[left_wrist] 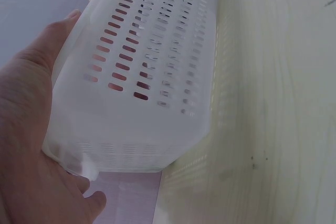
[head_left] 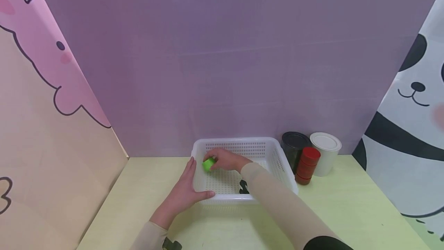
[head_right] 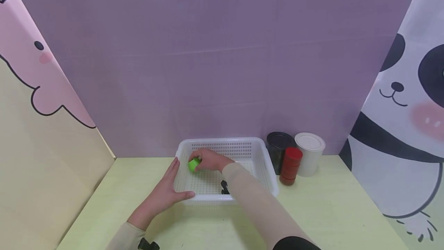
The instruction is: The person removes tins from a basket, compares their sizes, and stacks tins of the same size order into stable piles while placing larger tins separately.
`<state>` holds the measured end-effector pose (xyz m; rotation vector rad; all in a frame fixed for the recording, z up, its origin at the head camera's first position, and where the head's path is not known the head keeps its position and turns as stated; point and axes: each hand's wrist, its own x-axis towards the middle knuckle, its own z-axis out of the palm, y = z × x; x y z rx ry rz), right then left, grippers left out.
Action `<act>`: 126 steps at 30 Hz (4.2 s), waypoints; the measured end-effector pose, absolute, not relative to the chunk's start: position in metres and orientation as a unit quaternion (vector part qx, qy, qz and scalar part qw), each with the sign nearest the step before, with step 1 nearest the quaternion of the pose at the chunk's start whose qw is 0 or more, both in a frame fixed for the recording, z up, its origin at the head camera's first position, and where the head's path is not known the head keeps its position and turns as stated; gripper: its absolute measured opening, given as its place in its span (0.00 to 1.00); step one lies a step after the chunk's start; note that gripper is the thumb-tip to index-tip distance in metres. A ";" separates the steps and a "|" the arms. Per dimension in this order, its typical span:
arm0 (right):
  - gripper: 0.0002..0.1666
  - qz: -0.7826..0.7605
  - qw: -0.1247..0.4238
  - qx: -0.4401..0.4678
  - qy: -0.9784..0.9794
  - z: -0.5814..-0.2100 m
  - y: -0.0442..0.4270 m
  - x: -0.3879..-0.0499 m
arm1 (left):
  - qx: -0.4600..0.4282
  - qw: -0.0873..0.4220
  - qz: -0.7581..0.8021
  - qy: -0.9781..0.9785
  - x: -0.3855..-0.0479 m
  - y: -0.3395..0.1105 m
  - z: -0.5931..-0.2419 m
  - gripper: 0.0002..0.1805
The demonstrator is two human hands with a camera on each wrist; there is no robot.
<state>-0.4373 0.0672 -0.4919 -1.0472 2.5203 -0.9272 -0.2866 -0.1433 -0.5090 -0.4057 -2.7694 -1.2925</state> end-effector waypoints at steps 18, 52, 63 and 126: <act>0.24 -0.305 0.149 -0.365 0.867 -0.492 0.067 -0.437 | -0.128 0.024 -0.419 -0.899 -0.285 -0.143 -0.508 0.77; 0.21 -0.379 0.115 -0.350 0.849 -0.472 0.074 -0.437 | -0.134 0.022 -0.425 -0.895 -0.287 -0.144 -0.512 0.78; 0.20 -0.405 0.107 -0.352 0.837 -0.455 0.083 -0.429 | -0.139 0.025 -0.431 -0.891 -0.287 -0.143 -0.510 0.76; 0.25 -0.524 -0.038 -0.234 0.818 -0.416 0.180 -0.354 | -0.126 0.029 -0.434 -0.892 -0.283 -0.139 -0.505 0.77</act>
